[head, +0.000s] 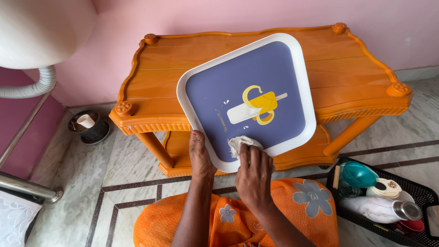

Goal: The person clears various items including a water bottle and cups from a small yellow table into a basket, then wipes down both the tray and the table surface with a cloth.

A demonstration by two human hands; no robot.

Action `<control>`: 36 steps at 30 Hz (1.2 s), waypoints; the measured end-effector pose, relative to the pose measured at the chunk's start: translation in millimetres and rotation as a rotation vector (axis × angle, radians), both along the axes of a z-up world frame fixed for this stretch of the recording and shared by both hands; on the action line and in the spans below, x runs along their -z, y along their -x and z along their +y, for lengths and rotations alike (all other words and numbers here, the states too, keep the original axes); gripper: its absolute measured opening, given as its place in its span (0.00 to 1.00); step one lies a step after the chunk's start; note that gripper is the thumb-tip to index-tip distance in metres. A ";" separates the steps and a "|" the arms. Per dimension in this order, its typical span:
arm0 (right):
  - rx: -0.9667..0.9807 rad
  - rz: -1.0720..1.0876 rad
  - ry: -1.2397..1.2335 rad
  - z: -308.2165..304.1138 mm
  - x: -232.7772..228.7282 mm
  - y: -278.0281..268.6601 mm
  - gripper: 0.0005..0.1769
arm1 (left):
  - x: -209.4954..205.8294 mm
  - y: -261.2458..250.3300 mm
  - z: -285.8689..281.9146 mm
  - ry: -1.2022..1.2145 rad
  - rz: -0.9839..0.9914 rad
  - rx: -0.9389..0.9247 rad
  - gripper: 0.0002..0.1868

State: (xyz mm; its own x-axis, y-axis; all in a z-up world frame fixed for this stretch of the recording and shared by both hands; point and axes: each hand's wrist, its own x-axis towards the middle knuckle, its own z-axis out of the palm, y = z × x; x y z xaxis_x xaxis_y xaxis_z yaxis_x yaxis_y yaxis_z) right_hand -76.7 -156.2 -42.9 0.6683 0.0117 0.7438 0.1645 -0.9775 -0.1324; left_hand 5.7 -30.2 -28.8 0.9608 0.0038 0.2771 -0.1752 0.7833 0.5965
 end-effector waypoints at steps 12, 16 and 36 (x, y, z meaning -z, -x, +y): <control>-0.168 -0.074 0.086 -39.1 34.5 0.9 0.06 | 1.8 -1.8 -1.2 -0.074 0.033 -0.090 0.39; -0.016 -0.114 0.063 -88.1 29.4 -7.8 0.10 | 4.7 -2.7 -0.3 -0.102 0.037 -0.085 0.39; -0.155 -0.090 -0.022 -37.6 13.6 -9.2 0.22 | 3.3 -2.6 1.9 -0.079 -0.014 -0.066 0.38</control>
State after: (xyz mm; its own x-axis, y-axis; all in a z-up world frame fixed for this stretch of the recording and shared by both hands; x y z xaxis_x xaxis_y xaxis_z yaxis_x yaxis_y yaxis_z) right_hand -67.5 -193.7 -56.5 0.5908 0.0925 0.8015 0.3252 -0.9364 -0.1317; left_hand 8.3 -28.3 -32.2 0.9552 0.0448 0.2927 -0.2340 0.7201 0.6532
